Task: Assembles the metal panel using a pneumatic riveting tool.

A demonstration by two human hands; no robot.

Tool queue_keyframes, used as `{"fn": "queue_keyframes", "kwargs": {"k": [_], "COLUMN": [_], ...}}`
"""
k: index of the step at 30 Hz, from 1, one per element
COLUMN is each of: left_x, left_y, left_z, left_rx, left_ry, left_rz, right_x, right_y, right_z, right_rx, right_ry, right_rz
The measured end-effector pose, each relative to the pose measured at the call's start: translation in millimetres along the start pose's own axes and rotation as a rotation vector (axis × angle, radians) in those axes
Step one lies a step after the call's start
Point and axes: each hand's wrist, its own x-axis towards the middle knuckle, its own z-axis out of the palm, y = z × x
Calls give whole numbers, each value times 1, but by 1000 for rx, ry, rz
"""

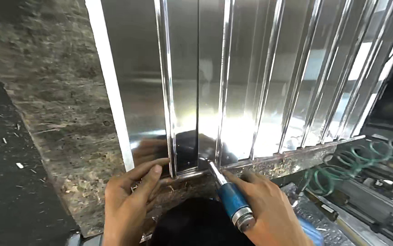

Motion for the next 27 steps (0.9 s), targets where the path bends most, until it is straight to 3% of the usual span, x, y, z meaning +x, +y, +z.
{"fn": "queue_keyframes", "kwargs": {"k": [8,13,16,20,23,27], "left_x": [-13,-23,-41,-78,-110,-154], "left_y": [-7,-8,-6,-21,-36,-51], "left_z": [7,33,42,57,88,128], "left_rx": [211,208,297,398,495,629], "left_ry": [-116,-154,-216,-323,-460,-675], "left_rz": [99,157,316,485,572,580], "right_x": [21,16,-9,-77,-120,-166], "right_y": [-4,13,34,47,50,68], "right_z": [3,7,28,14,3,26], "right_rx": [-158,65,264,527,571,695], "right_ry": [-12,-30,195,367,402,446], "right_rz": [-183,-103,-141,-165,-197,-224]}}
